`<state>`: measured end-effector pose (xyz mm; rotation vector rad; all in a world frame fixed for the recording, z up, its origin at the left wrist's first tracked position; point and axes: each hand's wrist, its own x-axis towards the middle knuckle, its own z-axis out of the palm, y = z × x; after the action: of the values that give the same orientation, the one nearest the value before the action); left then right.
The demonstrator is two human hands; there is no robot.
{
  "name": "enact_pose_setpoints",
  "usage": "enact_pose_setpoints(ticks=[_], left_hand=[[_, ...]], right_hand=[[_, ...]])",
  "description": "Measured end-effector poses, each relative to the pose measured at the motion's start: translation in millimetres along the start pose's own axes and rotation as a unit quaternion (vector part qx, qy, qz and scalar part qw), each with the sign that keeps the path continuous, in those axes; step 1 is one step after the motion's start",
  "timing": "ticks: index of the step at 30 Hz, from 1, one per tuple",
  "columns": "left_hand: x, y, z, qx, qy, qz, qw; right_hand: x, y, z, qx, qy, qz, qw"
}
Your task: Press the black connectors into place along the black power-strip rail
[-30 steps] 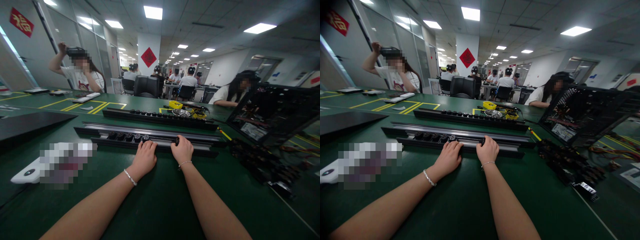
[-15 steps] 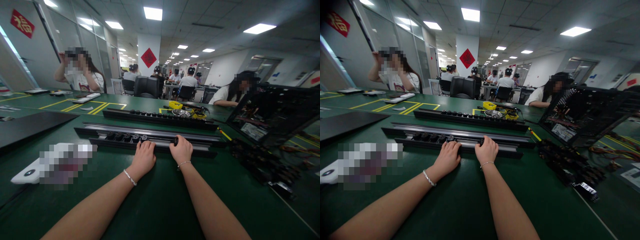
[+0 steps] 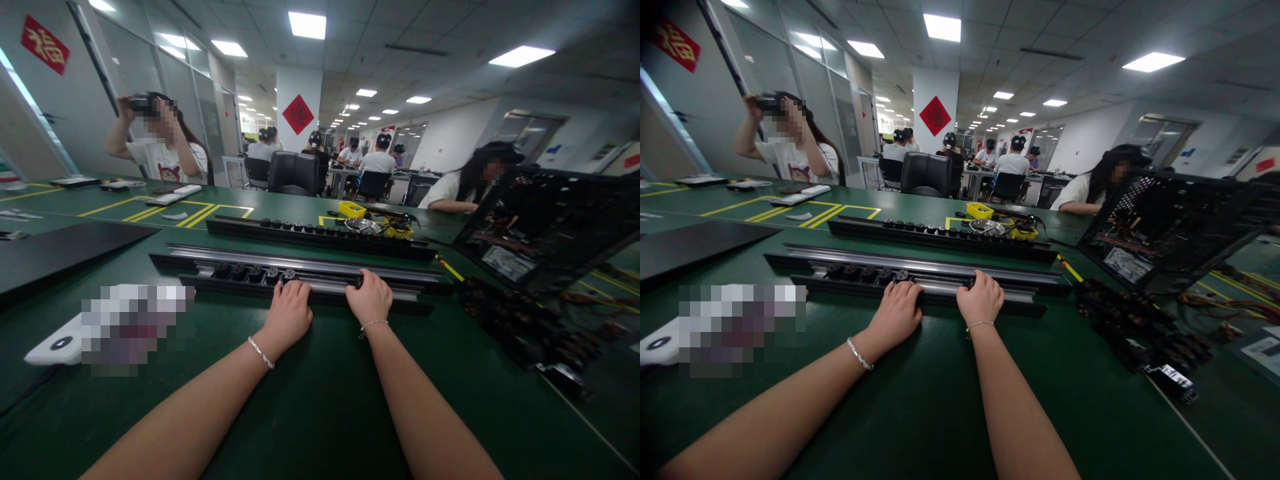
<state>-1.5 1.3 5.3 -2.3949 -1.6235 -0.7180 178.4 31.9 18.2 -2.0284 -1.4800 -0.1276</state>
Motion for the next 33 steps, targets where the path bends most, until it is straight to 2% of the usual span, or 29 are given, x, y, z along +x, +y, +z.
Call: enact_pose_setpoints(ticks=[18,26,33], left_hand=[[3.4,-0.1,-0.9,0.011,-0.012,-0.016,1.000],[2.4,-0.5,-1.5,0.009,-0.009,-0.008,1.000],[2.0,-0.6,-1.8,0.009,-0.011,-0.007,1.000]], right_hand=[[5.4,8.3,-11.3,0.019,-0.068,0.000,0.997],[5.3,21.8,-10.3,-0.013,-0.035,0.002,0.999],[5.1,16.6,-13.6,0.001,-0.039,0.016,0.999]])
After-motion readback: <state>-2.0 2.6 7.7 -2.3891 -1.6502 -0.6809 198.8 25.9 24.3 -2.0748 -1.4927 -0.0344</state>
